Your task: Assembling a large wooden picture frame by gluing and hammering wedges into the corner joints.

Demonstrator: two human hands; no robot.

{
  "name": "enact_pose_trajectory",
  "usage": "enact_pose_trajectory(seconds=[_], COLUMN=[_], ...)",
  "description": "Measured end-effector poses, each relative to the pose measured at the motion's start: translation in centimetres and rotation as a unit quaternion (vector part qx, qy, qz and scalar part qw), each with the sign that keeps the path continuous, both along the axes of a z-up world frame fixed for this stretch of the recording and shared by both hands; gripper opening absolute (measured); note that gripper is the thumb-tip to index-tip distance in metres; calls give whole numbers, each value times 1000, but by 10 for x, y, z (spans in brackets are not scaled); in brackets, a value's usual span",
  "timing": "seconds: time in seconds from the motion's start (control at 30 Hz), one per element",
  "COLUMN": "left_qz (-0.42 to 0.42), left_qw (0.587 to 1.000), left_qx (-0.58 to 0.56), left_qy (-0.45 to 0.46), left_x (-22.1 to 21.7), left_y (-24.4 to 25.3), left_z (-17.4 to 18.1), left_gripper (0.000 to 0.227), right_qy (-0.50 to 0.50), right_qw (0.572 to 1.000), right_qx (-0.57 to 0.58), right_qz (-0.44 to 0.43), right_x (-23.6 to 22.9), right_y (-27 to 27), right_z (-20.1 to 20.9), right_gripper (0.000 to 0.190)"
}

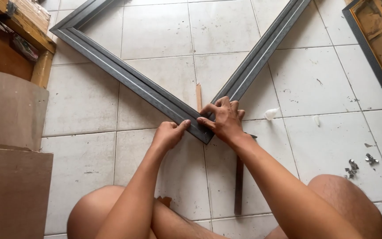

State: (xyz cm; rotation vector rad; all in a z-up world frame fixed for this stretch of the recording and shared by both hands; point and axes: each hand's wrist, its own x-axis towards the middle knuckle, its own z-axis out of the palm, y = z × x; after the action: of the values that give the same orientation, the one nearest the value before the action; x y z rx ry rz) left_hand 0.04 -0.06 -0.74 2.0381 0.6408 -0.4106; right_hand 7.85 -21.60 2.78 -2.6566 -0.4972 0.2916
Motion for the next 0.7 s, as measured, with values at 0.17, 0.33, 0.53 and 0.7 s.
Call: enact_pose_trajectory(seconds=[0.17, 0.33, 0.53, 0.7], left_qz=[24, 43, 9, 16], left_qw=[999, 996, 998, 984], left_qx=[-43, -80, 56, 66], left_qy=[-14, -14, -4, -164], left_x=[8, 7, -6, -25], left_y=[8, 8, 7, -30], left_z=[-37, -36, 7, 34], left_gripper=[62, 60, 76, 73], right_qy=[-13, -16, -15, -46], right_qw=[1000, 997, 961, 961], right_qx=[12, 46, 252, 203], right_qz=[-4, -55, -116, -183], right_x=[14, 33, 57, 40], right_y=[8, 10, -53, -157], right_z=[-17, -25, -27, 39], right_gripper=[25, 32, 79, 79])
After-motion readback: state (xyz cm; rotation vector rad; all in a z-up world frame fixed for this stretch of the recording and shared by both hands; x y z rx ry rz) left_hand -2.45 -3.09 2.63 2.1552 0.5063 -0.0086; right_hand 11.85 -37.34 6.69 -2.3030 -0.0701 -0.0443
